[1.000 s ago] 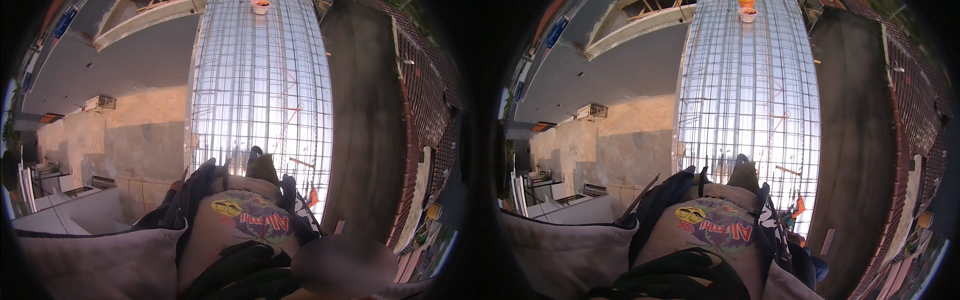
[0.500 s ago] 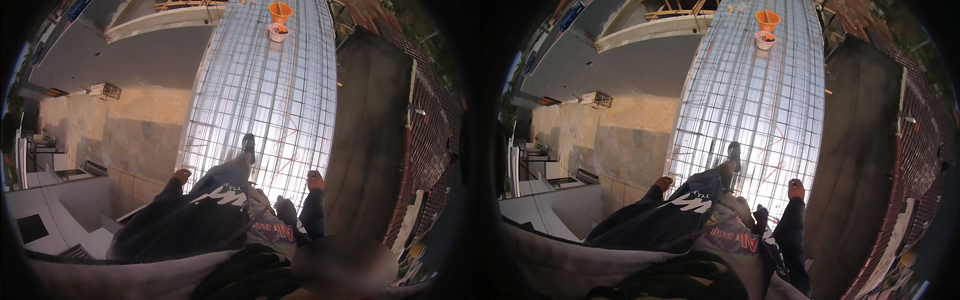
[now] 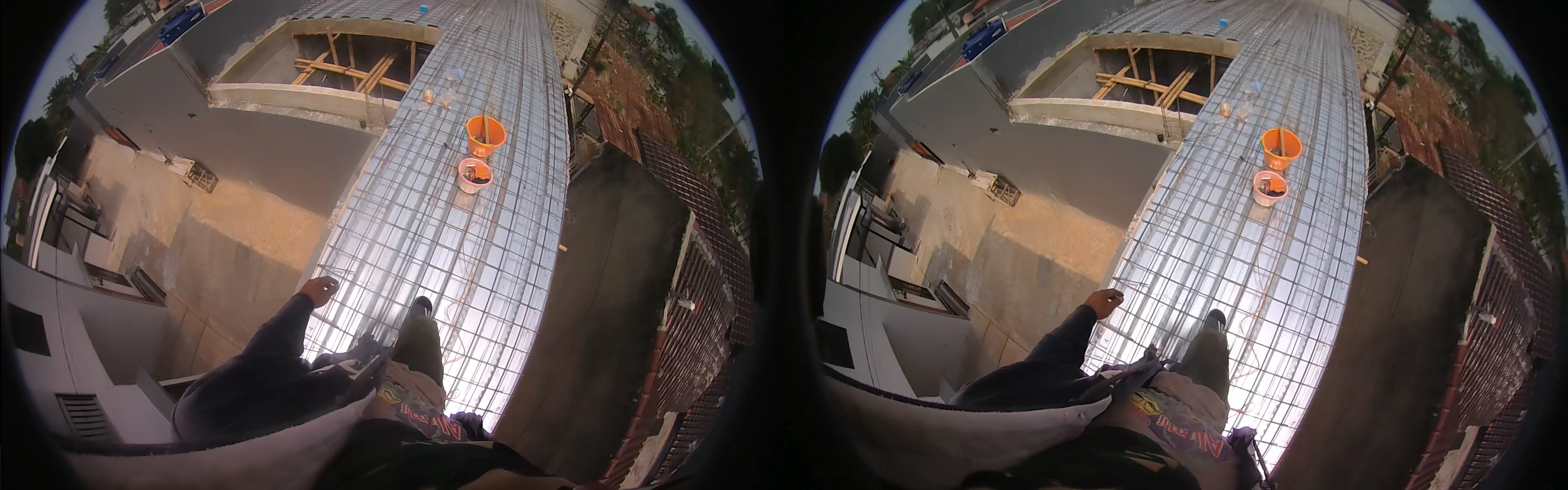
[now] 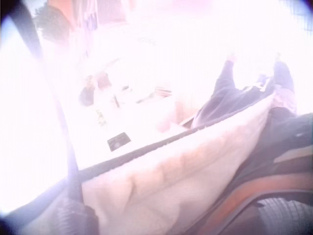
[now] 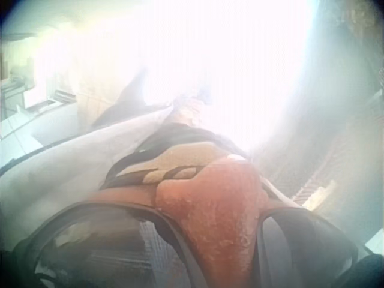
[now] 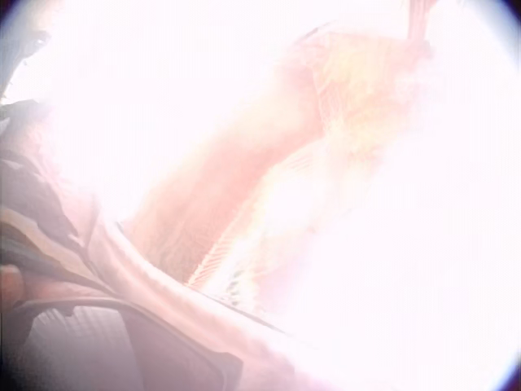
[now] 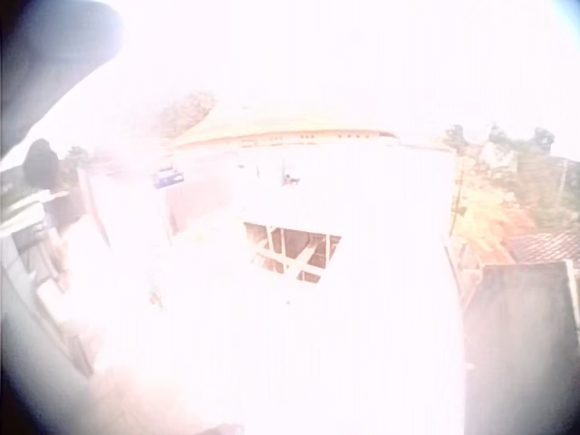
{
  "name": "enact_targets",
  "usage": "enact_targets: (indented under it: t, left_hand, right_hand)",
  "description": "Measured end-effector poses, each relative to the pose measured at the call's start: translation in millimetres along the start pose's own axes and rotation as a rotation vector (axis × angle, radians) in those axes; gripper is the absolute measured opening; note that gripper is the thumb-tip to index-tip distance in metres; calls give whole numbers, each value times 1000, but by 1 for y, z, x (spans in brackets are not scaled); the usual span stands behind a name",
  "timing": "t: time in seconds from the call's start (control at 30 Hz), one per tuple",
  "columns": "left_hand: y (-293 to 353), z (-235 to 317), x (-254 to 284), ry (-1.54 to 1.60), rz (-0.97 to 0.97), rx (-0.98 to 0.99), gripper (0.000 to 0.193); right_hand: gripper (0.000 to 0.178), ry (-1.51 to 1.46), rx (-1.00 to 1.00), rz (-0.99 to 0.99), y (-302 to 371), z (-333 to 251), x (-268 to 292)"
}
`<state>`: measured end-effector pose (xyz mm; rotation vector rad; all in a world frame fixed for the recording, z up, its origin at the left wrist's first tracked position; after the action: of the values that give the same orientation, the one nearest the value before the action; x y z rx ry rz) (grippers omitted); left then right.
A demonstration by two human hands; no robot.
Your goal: The person is assembling a metal scaffolding structure. They are using pliers to twist and secure metal rods together, forming a grid-like framework.
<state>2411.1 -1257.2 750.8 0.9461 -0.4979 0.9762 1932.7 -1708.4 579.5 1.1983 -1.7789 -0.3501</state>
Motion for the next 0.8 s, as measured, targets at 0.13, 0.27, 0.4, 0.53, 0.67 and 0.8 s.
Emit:
enact_targets:
  t: [0.13, 0.27, 0.4, 0.53, 0.67, 0.8]
  left_hand:
    - [-81, 20, 17, -21, -33, 142, 41]
    - [-156, -4, 22, 52, 15, 347, 43]
    - [-174, -19, 23, 45, 22, 476, 45]
    - [-181, -33, -4, 156, -38, 573, 46]
    - [-186, -60, -44, -531, -481, 201, 43]
    - [-289, -26, -29, -143, -495, 483, 40]
  right_hand:
    - [27, 62, 54, -33, -118, -99, 45]
    - [27, 182, 147, -8, -228, -197, 124]
    - [28, 259, 367, 195, -362, -297, 228]
    - [31, 261, 408, 365, -460, -456, 311]
    - [29, 212, 498, 232, -526, -606, 281]
    - [27, 331, 516, 185, -558, -626, 260]
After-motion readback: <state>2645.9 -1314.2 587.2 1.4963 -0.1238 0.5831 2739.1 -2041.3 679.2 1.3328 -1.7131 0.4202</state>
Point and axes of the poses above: each hand's wrist, its own y-axis away from the middle knuckle, its own x-axis out of the back of the hand, z = x × y, the point moved 4 cm from there along -y, towards the middle knuckle, and after that the axes turned 8 degrees about x, right-handed, at the moved point
